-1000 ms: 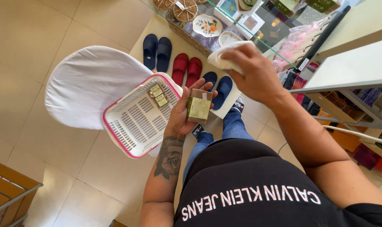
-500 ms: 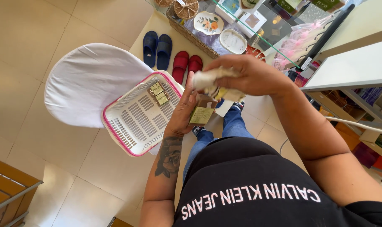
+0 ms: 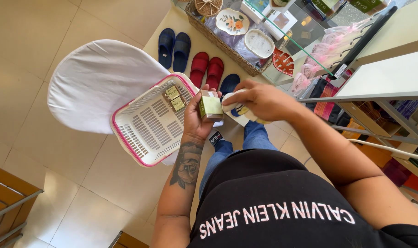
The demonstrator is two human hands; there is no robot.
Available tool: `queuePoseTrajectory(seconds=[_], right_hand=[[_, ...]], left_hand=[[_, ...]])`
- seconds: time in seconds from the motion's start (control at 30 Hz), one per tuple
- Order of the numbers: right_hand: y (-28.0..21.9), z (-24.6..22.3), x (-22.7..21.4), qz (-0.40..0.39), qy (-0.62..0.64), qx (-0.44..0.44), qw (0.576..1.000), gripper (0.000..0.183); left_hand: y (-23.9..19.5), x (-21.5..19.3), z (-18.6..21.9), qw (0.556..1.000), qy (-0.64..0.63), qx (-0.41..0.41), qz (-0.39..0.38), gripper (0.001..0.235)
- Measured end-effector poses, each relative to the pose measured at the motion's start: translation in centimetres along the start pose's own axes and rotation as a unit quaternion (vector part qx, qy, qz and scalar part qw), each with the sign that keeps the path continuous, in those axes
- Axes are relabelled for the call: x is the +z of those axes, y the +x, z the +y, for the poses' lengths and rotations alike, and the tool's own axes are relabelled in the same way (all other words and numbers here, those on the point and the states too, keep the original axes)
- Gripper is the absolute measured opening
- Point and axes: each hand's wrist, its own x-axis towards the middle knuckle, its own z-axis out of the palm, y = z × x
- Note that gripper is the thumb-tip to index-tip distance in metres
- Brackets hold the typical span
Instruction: Dusting off boxes of soap and placing them into a shopping basket.
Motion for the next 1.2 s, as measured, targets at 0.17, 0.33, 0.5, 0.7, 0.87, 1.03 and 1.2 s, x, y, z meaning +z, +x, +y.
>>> queuePoseTrajectory(seconds=[0.17, 0.33, 0.5, 0.7, 0.87, 1.03, 1.2], right_hand=[[1.4, 2.3, 4.5, 0.065, 0.052, 0.045, 0.996, 0.038], [2.2, 2.9, 5.8, 0.062, 0.028, 0.069, 0.995, 0.064], [2.3, 3.9, 5.6, 0.06, 0.081, 0.085, 0.991, 0.058], [2.4, 5.2, 4.4, 0.042, 0.156, 0.135, 0.978, 0.047], [2.0, 3.3, 3.2, 0.05, 0.148, 0.134, 0.979, 0.045], [2.6, 3.9, 2.7, 0.15, 0.11, 0.12, 0.975, 0.059], [2.8, -0.5, 2.1, 0.077, 0.072, -0.057, 0.993, 0.04]], left_hand=[[-0.3, -0.1, -0.6, 0.995, 0.03, 0.038, 0.092, 0.038], [-1.3, 1.0, -1.5, 0.982, 0.099, 0.081, 0.142, 0.038], [-2.6, 1.9, -1.7, 0.987, 0.076, 0.062, 0.13, 0.047], [-3.0, -0.9, -1.3, 0.985, 0.142, 0.064, 0.067, 0.032], [-4.2, 0.3, -1.4, 0.978, 0.176, 0.076, 0.084, 0.027], [-3.3, -1.3, -2.5, 0.947, 0.259, 0.148, 0.118, 0.036], [-3.5, -0.5, -3.8, 0.905, 0.368, 0.176, 0.124, 0.044]])
